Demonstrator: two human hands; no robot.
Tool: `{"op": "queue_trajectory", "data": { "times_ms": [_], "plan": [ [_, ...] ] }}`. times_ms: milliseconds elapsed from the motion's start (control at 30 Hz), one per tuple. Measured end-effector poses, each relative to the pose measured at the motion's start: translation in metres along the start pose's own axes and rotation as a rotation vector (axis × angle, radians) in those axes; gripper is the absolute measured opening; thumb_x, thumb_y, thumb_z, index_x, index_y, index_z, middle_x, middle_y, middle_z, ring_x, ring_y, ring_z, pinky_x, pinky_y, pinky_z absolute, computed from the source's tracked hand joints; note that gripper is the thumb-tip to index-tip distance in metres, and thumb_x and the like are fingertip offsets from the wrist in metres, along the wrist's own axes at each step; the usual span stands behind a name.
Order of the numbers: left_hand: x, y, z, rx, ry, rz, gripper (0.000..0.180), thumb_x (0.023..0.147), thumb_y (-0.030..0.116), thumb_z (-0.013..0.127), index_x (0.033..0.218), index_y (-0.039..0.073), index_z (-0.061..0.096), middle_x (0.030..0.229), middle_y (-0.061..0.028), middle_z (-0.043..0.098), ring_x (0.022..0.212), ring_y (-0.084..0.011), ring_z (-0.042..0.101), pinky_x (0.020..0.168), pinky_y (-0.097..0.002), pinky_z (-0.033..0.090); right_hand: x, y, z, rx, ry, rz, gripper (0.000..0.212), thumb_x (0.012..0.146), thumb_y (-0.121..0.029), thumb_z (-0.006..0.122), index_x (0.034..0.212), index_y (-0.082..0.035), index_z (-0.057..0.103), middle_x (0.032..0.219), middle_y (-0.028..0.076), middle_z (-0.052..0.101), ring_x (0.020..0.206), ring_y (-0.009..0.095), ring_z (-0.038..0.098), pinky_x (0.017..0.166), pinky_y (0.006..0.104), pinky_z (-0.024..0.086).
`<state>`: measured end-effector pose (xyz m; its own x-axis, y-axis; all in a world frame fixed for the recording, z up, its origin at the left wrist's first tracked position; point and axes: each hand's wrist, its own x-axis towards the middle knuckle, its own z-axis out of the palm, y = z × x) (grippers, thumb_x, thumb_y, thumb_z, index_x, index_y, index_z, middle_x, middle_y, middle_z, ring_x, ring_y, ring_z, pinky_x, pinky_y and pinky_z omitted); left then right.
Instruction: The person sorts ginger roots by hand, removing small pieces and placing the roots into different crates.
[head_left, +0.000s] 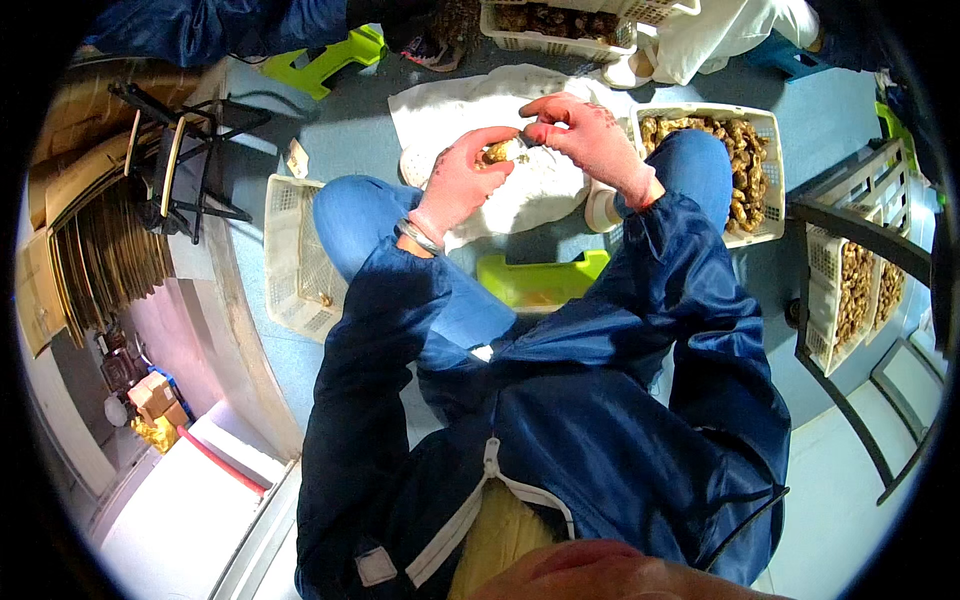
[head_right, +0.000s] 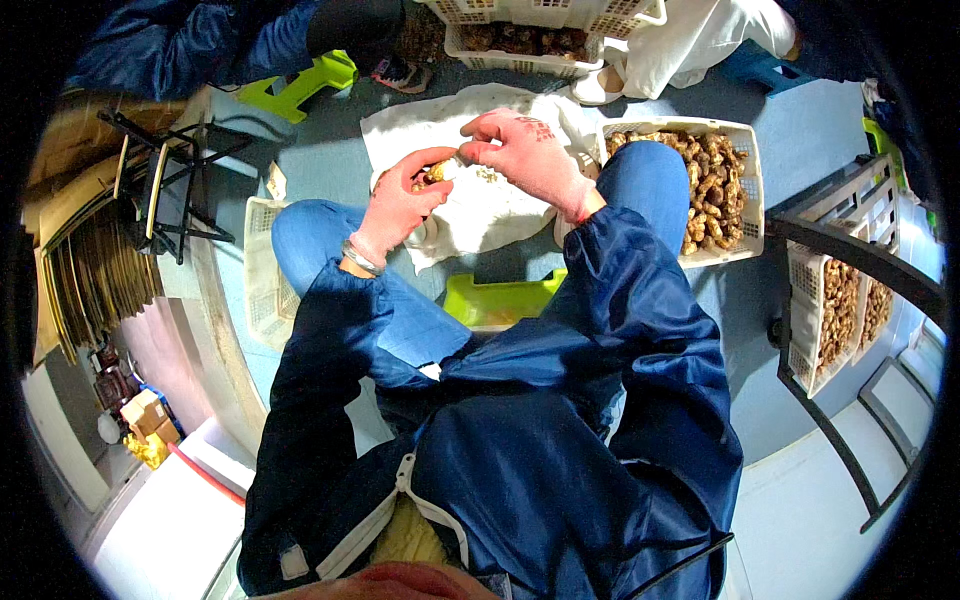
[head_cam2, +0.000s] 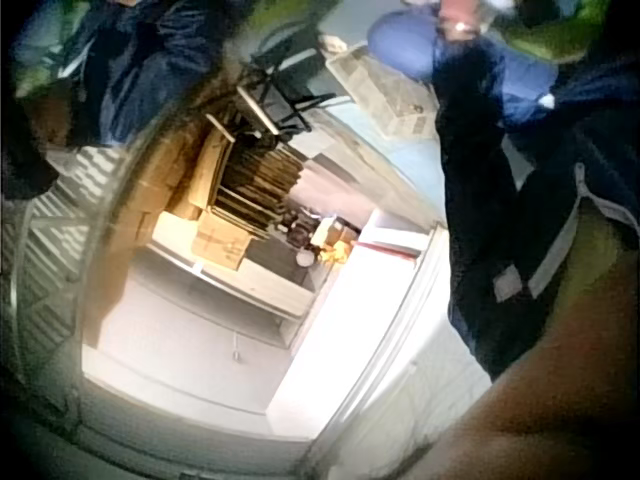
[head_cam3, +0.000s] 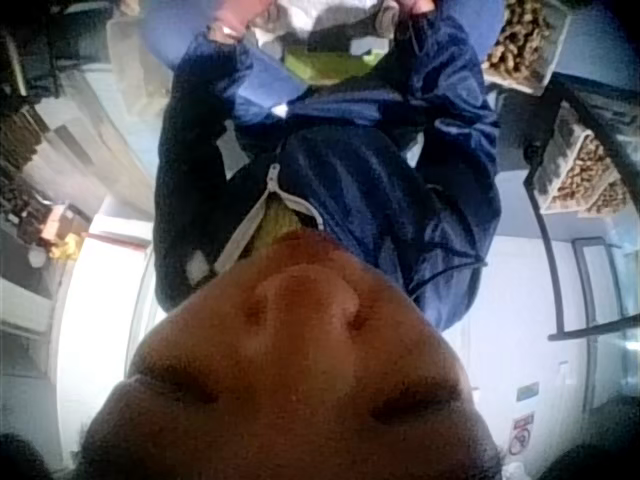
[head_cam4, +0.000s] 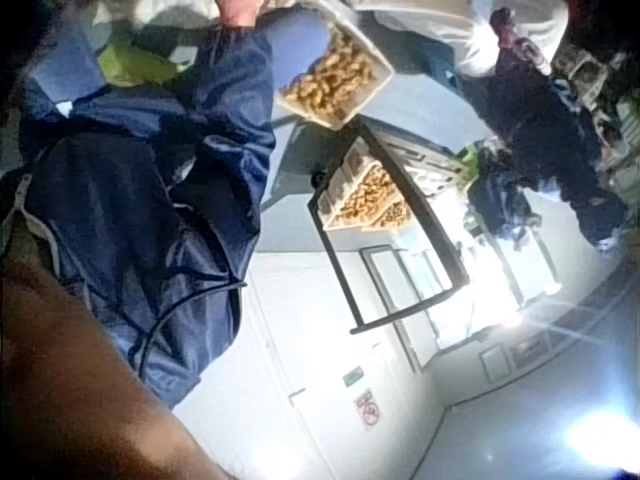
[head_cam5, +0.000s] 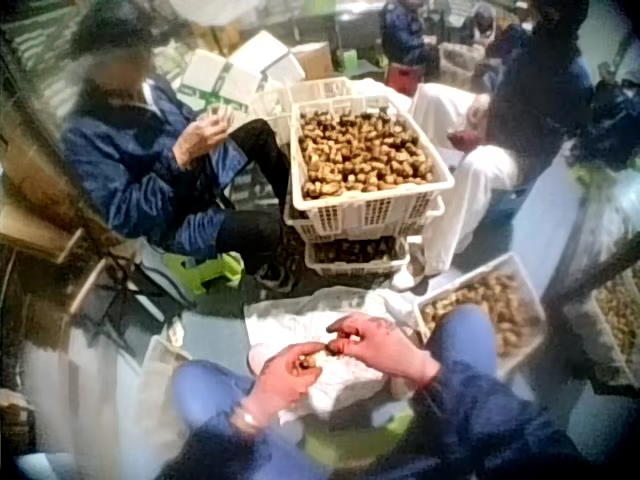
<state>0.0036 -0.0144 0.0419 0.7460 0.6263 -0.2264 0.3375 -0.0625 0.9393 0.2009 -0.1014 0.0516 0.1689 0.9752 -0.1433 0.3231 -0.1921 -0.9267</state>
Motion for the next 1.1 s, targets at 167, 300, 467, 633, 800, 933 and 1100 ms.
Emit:
{"op": "queue_trajectory", "data": {
  "times_ms": [167,300,467,633,800,933,1100],
  "plan": [
    [0.000,-0.003,-0.004,-0.392,-0.087,-0.187,0.044,0.084,0.003,0.065,0.127,0.008,0.058,0.097,-0.0068,0.067,0.075,-0.0048,0.057,0.058,-0.0178,0.042,-0.005,-0.009,0.002,0.178,-0.036,0.087,0.026,0.090,-0.024,0.065,0.108,-0.005,0.069,0.107,0.005,0.066,0.090,0.013,0.060,0.079,0.0277,0.048],
    [-0.001,0.002,-0.006,-0.567,-0.125,-0.208,0.044,0.091,0.011,0.062,0.133,0.004,0.052,0.101,-0.0080,0.065,0.083,-0.0076,0.058,0.057,-0.0173,0.039,-0.005,-0.017,0.002,0.087,-0.009,0.080,0.029,0.090,-0.024,0.065,0.113,-0.006,0.069,0.108,0.004,0.065,0.090,0.013,0.058,0.079,0.0276,0.048],
    [-0.001,0.010,-0.010,-0.757,-0.150,-0.219,0.044,0.097,0.021,0.058,0.135,0.000,0.047,0.116,-0.0114,0.061,0.105,-0.0186,0.063,0.064,-0.0190,0.045,-0.006,-0.015,0.001,0.138,0.022,0.032,0.030,0.089,-0.024,0.065,0.113,-0.007,0.068,0.107,0.006,0.065,0.092,0.015,0.061,0.080,0.0287,0.049],
    [0.000,0.000,-0.005,-0.649,-0.073,-0.134,0.044,0.095,0.014,0.059,0.135,0.000,0.046,0.118,-0.0119,0.061,0.101,-0.0159,0.062,0.063,-0.0184,0.044,-0.005,-0.016,0.001,0.114,0.081,-0.035,0.025,0.086,-0.023,0.067,0.103,-0.004,0.069,0.108,0.008,0.067,0.093,0.021,0.064,0.081,0.0311,0.050],
    [0.001,-0.001,0.000,-0.661,-0.017,-0.026,0.046,0.091,0.003,0.061,0.135,0.000,0.046,0.122,-0.0134,0.058,0.100,-0.0138,0.060,0.068,-0.0189,0.046,-0.002,-0.004,0.005,-0.085,0.076,-0.225,0.019,0.088,-0.020,0.066,0.084,-0.002,0.065,0.118,0.006,0.064,0.090,0.019,0.060,0.077,0.0299,0.049],
    [0.000,0.009,0.002,-0.589,0.041,-0.015,0.050,0.087,-0.003,0.061,0.134,-0.001,0.045,0.124,-0.0150,0.056,0.102,-0.0147,0.058,0.083,-0.0225,0.048,0.001,-0.003,0.000,-0.096,0.111,-0.185,0.020,0.088,-0.023,0.065,0.084,-0.003,0.066,0.119,0.007,0.064,0.093,0.020,0.061,0.078,0.0310,0.049],
    [-0.001,0.006,-0.001,-0.537,0.013,-0.009,0.052,0.085,-0.005,0.062,0.134,-0.001,0.045,0.123,-0.0138,0.056,0.109,-0.0162,0.056,0.089,-0.0244,0.047,-0.004,-0.008,0.004,-0.028,0.038,-0.150,0.019,0.088,-0.022,0.066,0.086,-0.003,0.066,0.121,0.003,0.064,0.086,0.015,0.060,0.074,0.0279,0.049]
  ]
}}
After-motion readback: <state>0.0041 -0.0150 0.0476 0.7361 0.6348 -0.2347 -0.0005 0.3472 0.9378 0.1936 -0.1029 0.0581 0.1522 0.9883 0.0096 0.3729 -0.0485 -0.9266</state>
